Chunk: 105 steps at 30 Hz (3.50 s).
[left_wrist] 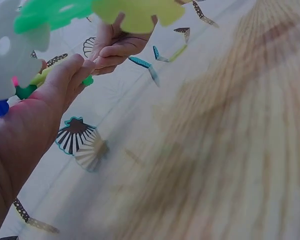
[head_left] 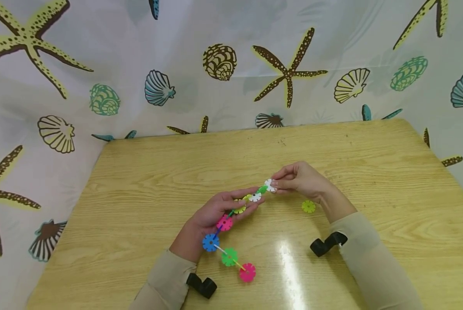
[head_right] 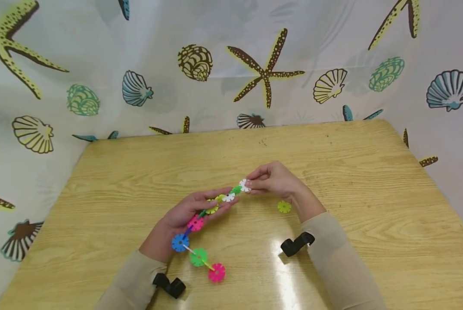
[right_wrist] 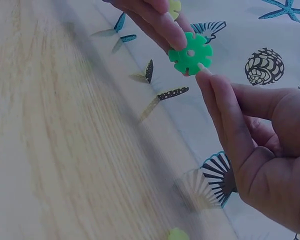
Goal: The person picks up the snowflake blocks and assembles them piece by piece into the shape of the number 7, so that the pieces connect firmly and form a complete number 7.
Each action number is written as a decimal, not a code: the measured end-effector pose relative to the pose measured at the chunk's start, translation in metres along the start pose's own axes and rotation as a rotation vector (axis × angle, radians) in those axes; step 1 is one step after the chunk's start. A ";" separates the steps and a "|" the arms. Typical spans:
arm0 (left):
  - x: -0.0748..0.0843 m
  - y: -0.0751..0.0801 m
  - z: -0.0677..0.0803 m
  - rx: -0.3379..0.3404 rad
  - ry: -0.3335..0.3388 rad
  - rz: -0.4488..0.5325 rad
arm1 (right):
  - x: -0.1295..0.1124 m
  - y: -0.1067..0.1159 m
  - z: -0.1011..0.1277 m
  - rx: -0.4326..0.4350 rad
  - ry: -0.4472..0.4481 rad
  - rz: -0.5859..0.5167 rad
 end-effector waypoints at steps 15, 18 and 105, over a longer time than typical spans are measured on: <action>0.004 -0.011 -0.003 -0.121 -0.037 0.058 | -0.001 -0.005 -0.001 0.028 -0.017 -0.058; 0.004 -0.015 -0.003 -0.177 -0.050 0.052 | -0.002 -0.009 -0.001 0.052 -0.019 -0.059; 0.002 -0.008 0.001 -0.144 -0.083 0.120 | 0.012 0.051 0.046 -0.215 -0.192 0.718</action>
Point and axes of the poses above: each hand's wrist, its own z-axis away from the middle knuckle, its own y-axis out of the back of the hand, x = y × z, the point moved 5 cm from there along -z, towards the middle knuckle, and after that the axes turned 15 degrees about -x, right-handed, at the moved point
